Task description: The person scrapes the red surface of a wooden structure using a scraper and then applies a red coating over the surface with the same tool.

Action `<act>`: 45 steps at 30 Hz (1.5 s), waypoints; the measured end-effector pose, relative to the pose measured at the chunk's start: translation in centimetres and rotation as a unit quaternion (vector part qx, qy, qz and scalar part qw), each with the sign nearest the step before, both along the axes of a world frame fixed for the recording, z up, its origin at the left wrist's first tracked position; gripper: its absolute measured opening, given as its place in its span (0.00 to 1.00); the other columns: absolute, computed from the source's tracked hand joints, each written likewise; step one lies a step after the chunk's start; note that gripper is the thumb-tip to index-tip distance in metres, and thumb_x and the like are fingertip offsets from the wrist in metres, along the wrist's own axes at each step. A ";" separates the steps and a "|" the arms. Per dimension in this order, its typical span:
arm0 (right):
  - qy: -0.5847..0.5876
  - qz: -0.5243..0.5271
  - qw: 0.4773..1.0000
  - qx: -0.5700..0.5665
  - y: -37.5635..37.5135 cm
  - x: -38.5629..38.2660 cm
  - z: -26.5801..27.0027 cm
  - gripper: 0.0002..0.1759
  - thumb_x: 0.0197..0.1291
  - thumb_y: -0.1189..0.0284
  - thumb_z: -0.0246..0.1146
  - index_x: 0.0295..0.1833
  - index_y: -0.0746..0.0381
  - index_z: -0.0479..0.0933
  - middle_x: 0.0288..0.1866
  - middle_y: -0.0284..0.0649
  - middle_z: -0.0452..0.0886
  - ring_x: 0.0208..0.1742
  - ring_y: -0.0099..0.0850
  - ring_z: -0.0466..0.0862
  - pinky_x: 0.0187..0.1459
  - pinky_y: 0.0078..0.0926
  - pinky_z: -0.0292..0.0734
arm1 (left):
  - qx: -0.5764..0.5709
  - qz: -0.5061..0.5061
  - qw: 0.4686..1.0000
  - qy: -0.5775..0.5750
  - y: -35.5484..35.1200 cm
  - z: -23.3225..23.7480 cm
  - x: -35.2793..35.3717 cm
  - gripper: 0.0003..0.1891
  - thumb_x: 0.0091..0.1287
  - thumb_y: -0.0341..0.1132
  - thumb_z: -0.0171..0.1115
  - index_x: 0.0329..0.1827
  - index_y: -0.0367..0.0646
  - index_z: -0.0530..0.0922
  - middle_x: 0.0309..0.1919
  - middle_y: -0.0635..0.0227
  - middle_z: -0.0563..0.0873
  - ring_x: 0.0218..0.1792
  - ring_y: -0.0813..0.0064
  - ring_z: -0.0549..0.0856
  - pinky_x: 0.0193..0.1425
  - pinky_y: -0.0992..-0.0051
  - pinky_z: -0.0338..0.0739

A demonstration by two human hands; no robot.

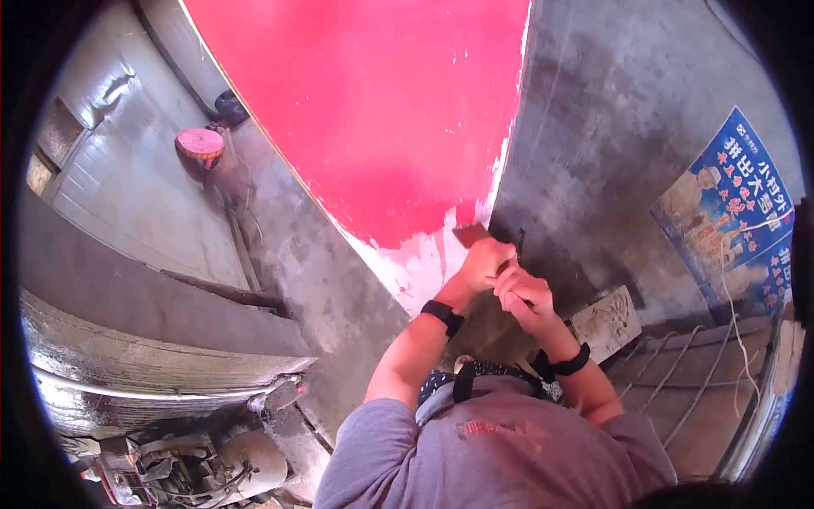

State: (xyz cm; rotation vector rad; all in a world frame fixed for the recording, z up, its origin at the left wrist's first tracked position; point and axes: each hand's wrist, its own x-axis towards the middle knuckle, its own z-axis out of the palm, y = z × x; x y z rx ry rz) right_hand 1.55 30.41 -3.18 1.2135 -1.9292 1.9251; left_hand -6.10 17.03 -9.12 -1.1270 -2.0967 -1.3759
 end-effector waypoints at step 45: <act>0.101 0.059 0.993 -0.013 -2.6 0.3 6.4 0.09 0.49 0.86 0.52 0.19 0.68 0.67 0.25 0.40 0.75 0.31 0.35 0.76 0.42 0.34 0.80 | 0.000 0.093 0.991 0.099 -2.6 6.0 1.6 0.09 0.42 0.40 0.64 0.19 0.49 0.73 0.16 0.70 0.78 0.20 0.63 0.79 0.23 0.68 0.70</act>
